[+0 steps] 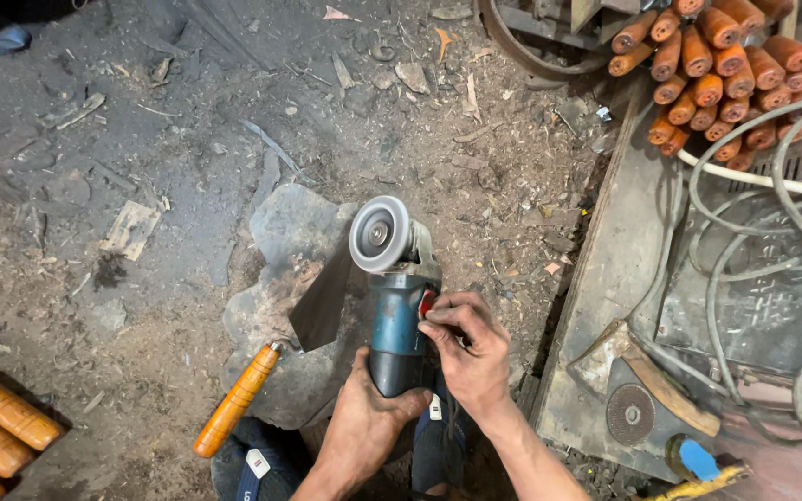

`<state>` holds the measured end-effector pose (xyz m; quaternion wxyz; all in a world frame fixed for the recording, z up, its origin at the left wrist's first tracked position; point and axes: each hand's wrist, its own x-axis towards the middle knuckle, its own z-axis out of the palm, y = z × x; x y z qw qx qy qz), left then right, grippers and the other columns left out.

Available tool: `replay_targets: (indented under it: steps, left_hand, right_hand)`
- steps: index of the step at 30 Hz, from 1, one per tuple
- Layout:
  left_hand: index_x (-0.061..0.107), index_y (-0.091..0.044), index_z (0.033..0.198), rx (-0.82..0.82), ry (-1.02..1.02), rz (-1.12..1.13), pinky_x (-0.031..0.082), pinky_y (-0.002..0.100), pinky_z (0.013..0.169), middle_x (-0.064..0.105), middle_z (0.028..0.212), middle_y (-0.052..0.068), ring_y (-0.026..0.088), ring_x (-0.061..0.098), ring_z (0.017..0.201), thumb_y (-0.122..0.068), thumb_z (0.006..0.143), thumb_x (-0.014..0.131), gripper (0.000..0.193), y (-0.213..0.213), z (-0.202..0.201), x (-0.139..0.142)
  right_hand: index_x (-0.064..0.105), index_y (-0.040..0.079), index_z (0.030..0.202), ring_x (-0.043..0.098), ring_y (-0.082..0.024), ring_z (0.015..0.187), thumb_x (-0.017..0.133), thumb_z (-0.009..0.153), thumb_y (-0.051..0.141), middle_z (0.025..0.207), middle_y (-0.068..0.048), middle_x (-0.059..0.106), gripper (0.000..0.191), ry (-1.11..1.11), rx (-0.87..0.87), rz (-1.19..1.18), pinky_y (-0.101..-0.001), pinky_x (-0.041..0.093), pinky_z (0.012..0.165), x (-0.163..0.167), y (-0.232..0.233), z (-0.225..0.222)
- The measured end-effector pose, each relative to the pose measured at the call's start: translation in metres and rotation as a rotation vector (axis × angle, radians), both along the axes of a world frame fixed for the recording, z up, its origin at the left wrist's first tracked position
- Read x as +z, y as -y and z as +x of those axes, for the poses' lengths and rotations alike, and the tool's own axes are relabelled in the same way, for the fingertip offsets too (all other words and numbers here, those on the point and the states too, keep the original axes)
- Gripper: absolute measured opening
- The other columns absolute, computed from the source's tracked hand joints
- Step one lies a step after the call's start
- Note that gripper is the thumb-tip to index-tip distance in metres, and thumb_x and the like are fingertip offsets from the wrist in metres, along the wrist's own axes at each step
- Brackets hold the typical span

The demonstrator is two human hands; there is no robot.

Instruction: The person uses an angle grinder to sharpen the blade of a metal trowel with a wooden handle. They hold the trowel against a stone block and grind the blade edges, producing sparks. The person repeats this process on multiple trowels, placing finished ones aside.

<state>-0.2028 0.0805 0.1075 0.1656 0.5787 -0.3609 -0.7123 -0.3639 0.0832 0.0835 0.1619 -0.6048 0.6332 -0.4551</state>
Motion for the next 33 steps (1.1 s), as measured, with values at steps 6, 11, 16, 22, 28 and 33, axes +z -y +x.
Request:
replay_targets:
  steps: [6,11,16,22,28,33]
  left_hand:
    - [0.051,-0.001,0.122,0.002,0.02,0.078,0.057,0.033,0.068,0.072,0.09,0.012,0.019,0.069,0.074,-0.016,0.064,0.084,0.069,-0.005,-0.007,0.008]
    - [0.051,-0.001,0.124,0.01,-0.018,0.027,0.057,0.032,0.067,0.071,0.091,0.01,0.018,0.068,0.075,-0.019,0.064,0.085,0.072,-0.006,-0.008,0.001]
    - [0.048,0.0,0.128,0.007,-0.068,0.031,0.056,0.03,0.068,0.068,0.091,0.01,0.017,0.065,0.075,-0.017,0.066,0.085,0.073,-0.012,-0.009,-0.012]
    - [0.051,0.0,0.124,0.101,-0.13,0.048,0.056,0.03,0.065,0.069,0.088,0.008,0.016,0.065,0.07,-0.011,0.064,0.085,0.07,-0.009,-0.001,-0.027]
    - [0.054,0.0,0.115,0.168,-0.187,0.054,0.057,0.031,0.064,0.069,0.085,0.01,0.017,0.068,0.069,-0.003,0.067,0.082,0.056,-0.004,0.002,-0.032]
    - [0.055,0.001,0.117,0.145,-0.131,0.07,0.057,0.03,0.066,0.07,0.088,0.01,0.016,0.069,0.071,0.0,0.068,0.083,0.057,0.004,0.001,-0.038]
  right_hand:
    - [0.071,0.005,0.098,0.071,-0.018,0.088,0.08,0.085,0.011,0.098,-0.009,0.068,0.017,-0.079,-0.063,0.004,-0.027,0.062,0.072,0.002,-0.003,0.003]
    - [0.06,0.006,0.104,0.071,-0.015,0.079,0.078,0.086,0.016,0.091,-0.006,0.072,0.027,0.299,-0.244,0.201,-0.0287,0.061,0.069,-0.006,-0.007,0.007]
    - [0.06,0.004,0.098,0.065,-0.02,0.074,0.076,0.096,0.021,0.086,-0.009,0.069,0.024,0.057,-0.326,0.223,-0.0353,0.055,0.066,-0.03,-0.002,0.0]
    - [0.058,0.006,0.096,0.066,-0.017,0.076,0.069,0.095,0.034,0.086,-0.008,0.067,0.03,0.255,-0.205,0.314,-0.033,0.058,0.061,-0.049,0.007,0.011]
    - [0.059,0.008,0.092,0.065,-0.018,0.065,0.068,0.093,0.046,0.074,-0.007,0.066,0.039,0.111,-0.181,0.381,-0.0351,0.052,0.057,-0.05,0.018,0.014]
    - [0.056,0.006,0.096,0.062,-0.017,0.071,0.064,0.1,0.048,0.081,-0.007,0.062,0.044,0.102,-0.092,0.212,-0.0347,0.053,0.061,-0.06,0.022,0.01]
